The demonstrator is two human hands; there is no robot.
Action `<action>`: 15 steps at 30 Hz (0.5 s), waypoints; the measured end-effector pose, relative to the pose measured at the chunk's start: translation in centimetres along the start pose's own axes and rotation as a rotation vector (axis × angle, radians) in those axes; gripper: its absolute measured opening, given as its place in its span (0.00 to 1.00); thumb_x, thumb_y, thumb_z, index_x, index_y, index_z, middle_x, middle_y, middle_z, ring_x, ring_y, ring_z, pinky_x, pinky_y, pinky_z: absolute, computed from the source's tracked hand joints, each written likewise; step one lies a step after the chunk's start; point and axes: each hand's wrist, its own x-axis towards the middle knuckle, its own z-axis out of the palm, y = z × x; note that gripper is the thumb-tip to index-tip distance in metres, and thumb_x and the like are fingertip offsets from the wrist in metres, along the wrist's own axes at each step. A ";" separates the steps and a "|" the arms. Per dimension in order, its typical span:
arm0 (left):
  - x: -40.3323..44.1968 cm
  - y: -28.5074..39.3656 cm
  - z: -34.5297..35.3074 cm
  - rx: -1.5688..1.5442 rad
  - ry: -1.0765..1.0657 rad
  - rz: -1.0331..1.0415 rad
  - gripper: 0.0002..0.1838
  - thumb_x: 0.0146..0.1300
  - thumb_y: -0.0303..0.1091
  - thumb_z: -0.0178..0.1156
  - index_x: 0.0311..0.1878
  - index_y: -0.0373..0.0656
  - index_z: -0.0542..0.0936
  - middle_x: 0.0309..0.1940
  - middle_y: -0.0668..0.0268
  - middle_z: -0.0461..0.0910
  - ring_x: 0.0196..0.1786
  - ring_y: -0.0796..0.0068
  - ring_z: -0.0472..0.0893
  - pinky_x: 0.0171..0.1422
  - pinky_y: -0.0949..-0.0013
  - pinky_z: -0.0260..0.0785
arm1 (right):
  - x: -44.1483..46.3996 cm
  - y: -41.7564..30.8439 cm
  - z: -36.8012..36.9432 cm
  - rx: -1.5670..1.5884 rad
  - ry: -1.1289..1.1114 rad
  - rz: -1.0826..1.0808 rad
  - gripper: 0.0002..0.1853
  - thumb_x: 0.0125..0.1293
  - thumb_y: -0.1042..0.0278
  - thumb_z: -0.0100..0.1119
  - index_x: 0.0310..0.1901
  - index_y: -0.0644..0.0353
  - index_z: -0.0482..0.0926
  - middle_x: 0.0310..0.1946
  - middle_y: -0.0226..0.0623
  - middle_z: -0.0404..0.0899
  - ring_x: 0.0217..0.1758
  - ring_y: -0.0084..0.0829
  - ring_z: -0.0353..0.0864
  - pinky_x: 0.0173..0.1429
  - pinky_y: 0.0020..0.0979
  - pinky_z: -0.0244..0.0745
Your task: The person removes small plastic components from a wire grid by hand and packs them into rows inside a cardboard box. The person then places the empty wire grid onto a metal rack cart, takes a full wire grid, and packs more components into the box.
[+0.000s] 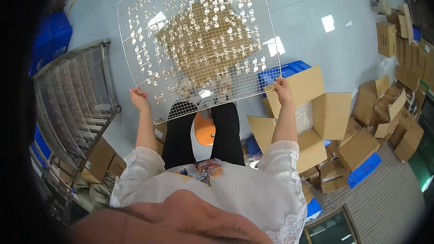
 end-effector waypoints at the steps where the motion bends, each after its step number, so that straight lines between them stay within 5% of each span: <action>1: 0.3 -1.0 0.0 0.013 0.009 0.007 0.22 0.73 0.51 0.42 0.33 0.43 0.74 0.15 0.68 0.69 0.16 0.78 0.67 0.22 0.75 0.62 | 1.1 1.1 0.3 -0.023 -0.006 0.021 0.20 0.63 0.66 0.59 0.56 0.60 0.72 0.42 0.41 0.75 0.43 0.36 0.75 0.49 0.30 0.71; 9: 3.7 -7.3 1.1 0.105 0.018 -0.001 0.21 0.73 0.49 0.42 0.34 0.41 0.74 0.19 0.66 0.71 0.19 0.78 0.69 0.24 0.75 0.65 | 6.2 4.6 2.7 -0.174 -0.050 0.091 0.24 0.62 0.63 0.58 0.59 0.60 0.70 0.48 0.46 0.75 0.48 0.46 0.76 0.53 0.36 0.72; 15: 6.1 -9.3 1.7 0.445 -0.187 -0.016 0.19 0.70 0.47 0.48 0.42 0.37 0.74 0.31 0.58 0.75 0.32 0.67 0.75 0.38 0.69 0.69 | 7.5 3.6 4.9 -0.366 -0.028 0.051 0.27 0.62 0.61 0.58 0.61 0.60 0.68 0.52 0.51 0.75 0.52 0.53 0.77 0.56 0.41 0.73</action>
